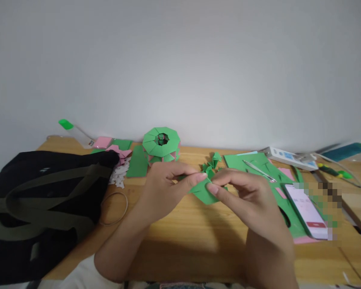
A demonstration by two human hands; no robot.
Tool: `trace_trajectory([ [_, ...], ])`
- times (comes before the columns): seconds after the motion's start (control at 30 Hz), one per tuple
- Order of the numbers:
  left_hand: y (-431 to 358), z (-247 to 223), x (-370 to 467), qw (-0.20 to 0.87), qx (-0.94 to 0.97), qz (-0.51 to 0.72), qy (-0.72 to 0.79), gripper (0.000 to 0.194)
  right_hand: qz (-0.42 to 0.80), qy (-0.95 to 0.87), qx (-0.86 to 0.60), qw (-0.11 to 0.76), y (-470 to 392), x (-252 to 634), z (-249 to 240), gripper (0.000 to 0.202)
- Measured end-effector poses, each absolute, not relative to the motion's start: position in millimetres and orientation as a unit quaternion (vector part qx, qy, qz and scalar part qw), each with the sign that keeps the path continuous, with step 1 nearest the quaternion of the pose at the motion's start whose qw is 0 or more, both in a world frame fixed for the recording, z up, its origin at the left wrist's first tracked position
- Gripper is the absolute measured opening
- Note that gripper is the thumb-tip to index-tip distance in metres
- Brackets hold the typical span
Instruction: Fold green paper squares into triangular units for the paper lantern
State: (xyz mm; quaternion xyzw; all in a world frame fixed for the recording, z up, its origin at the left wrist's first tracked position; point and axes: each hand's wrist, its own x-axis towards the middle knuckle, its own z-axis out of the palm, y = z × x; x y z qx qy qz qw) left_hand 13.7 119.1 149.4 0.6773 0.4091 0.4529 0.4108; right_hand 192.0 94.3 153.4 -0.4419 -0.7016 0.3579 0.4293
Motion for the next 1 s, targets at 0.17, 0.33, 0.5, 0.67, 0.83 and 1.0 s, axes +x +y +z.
trace_trajectory([
  [0.17,122.7,148.8,17.8,0.498,0.597,0.497,0.386,0.013,0.364,-0.654,-0.475,0.463,96.8,196.4,151.3,0.009],
  [0.33,123.8,148.8,19.5,0.588,0.561,0.449,0.372,0.010,0.359,-0.566,-0.489,0.558,97.7,193.2,146.1,0.005],
  [0.5,121.2,149.8,18.8,0.568,0.568,0.466,0.372,0.016,0.393,-0.541,-0.489,0.561,96.4,194.6,146.0,0.009],
  [0.67,120.8,151.2,20.1,0.544,0.572,0.487,0.375,0.018,0.397,-0.539,-0.491,0.557,96.7,194.2,148.2,0.010],
  [0.83,119.9,151.1,21.5,0.542,0.577,0.488,0.368,0.015,0.380,-0.549,-0.490,0.560,98.0,193.5,148.3,0.010],
  [1.0,118.7,149.6,21.7,0.545,0.569,0.505,0.352,0.009,0.399,-0.530,-0.479,0.575,98.9,193.6,146.0,0.010],
])
